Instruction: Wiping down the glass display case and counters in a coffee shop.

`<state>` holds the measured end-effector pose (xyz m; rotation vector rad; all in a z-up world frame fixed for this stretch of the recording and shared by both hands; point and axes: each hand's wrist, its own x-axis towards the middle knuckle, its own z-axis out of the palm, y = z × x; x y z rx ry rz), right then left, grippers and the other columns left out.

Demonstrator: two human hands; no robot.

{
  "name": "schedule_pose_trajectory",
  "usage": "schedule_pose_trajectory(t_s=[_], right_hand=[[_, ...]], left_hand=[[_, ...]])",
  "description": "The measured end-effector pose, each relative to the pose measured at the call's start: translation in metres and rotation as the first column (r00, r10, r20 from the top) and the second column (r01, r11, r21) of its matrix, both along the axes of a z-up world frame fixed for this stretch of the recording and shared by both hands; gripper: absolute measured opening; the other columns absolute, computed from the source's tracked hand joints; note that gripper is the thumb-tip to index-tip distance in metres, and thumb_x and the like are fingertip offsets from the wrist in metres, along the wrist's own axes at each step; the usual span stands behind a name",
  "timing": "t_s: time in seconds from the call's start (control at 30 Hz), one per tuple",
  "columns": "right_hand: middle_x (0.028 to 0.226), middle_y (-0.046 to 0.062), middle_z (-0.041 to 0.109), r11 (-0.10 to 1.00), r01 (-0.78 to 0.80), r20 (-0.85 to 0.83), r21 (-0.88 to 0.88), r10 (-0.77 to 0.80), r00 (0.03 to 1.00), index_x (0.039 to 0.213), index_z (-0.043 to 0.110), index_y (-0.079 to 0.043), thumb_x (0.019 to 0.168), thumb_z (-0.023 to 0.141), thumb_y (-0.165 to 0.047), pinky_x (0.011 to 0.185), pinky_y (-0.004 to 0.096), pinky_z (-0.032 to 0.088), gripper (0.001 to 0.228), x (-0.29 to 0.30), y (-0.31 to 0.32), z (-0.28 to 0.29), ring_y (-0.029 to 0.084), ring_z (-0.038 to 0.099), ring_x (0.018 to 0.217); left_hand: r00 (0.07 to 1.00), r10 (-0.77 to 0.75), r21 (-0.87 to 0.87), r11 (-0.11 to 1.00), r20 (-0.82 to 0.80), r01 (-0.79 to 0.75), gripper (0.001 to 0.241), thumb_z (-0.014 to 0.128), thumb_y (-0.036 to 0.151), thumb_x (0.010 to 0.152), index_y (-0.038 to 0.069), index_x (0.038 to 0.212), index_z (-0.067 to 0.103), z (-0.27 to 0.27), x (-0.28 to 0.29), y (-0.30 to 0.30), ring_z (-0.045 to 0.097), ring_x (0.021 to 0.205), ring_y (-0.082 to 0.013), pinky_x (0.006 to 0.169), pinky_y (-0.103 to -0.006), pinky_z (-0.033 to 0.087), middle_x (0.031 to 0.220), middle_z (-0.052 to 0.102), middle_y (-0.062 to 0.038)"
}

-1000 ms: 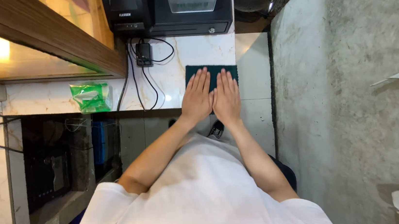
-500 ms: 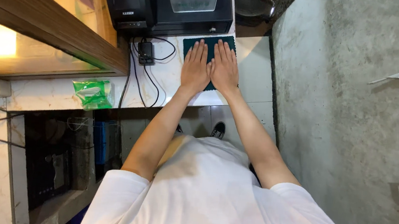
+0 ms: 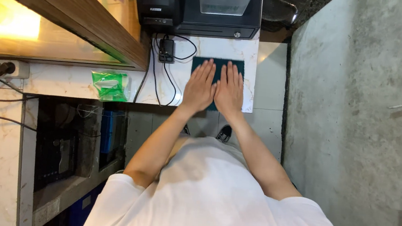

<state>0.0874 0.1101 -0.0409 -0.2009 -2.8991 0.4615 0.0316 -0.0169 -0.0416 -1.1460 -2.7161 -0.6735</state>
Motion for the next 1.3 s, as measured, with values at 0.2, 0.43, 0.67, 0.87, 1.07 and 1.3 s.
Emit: schedule_pose_trajectory(t_s=[0.2,0.43,0.67,0.87,1.07,1.3], right_hand=[[0.160,0.021,0.038,0.999,-0.042,-0.158,0.007,0.043,0.987,0.151,0.054,-0.013,0.104,0.055,-0.018,0.120,0.056,0.025,0.047,-0.058,-0.005,-0.012,0.042,0.030,0.150],[0.163,0.015,0.038,0.993,-0.111,-0.058,0.045,0.114,0.992,0.154,0.049,-0.012,0.105,0.052,-0.017,0.121,0.058,0.022,0.050,-0.003,-0.038,0.005,0.044,0.027,0.151],[0.165,0.018,0.033,0.993,-0.102,-0.054,0.057,0.105,0.993,0.156,0.044,-0.006,0.108,0.051,-0.014,0.123,0.057,0.019,0.049,-0.002,-0.070,0.002,0.043,0.025,0.152],[0.163,0.021,0.033,0.990,-0.122,-0.094,0.064,0.128,0.987,0.155,0.043,-0.003,0.104,0.055,-0.014,0.120,0.059,0.023,0.054,-0.069,-0.056,-0.010,0.046,0.024,0.151],[0.164,0.019,0.033,0.984,-0.165,-0.074,0.061,0.170,0.983,0.155,0.044,-0.004,0.107,0.049,-0.015,0.121,0.058,0.022,0.050,-0.051,-0.063,-0.002,0.044,0.024,0.152],[0.163,0.024,0.033,0.983,-0.185,-0.062,-0.007,0.184,0.981,0.155,0.043,0.003,0.110,0.047,-0.011,0.123,0.060,0.018,0.047,0.019,-0.117,0.021,0.046,0.026,0.149]], left_hand=[[0.990,0.019,0.077,0.997,-0.142,-0.008,0.064,0.063,0.020,0.092,-0.007,0.148,0.047,-0.020,-0.060,-0.005,0.044,0.144,-0.0400,0.120,-0.0489,0.034,0.156,0.043,-0.028],[0.989,0.093,-0.063,0.994,0.114,-0.087,0.063,0.054,0.018,0.098,-0.012,0.151,0.038,0.030,0.010,-0.033,0.026,0.153,-0.0425,0.127,-0.0513,0.014,0.160,0.032,-0.033],[0.984,-0.003,-0.029,1.000,0.179,0.008,0.064,0.048,0.019,0.103,-0.009,0.157,0.030,-0.015,-0.008,-0.064,0.018,0.156,-0.0400,0.130,-0.0492,0.009,0.166,0.023,-0.029],[0.992,-0.001,0.009,1.000,-0.126,0.003,0.064,0.056,0.024,0.100,-0.003,0.156,0.038,-0.050,-0.078,-0.052,0.027,0.154,-0.0340,0.128,-0.0428,0.019,0.165,0.030,-0.023],[0.991,0.116,0.051,0.992,-0.065,-0.113,0.059,0.053,0.021,0.098,-0.005,0.150,0.044,-0.037,-0.048,-0.057,0.035,0.150,-0.0385,0.126,-0.0466,0.021,0.156,0.042,-0.028],[0.995,0.068,0.005,0.998,0.068,-0.068,0.065,0.050,0.016,0.097,-0.005,0.157,0.033,-0.003,0.029,-0.121,0.025,0.155,-0.0382,0.129,-0.0491,0.019,0.165,0.027,-0.026]])
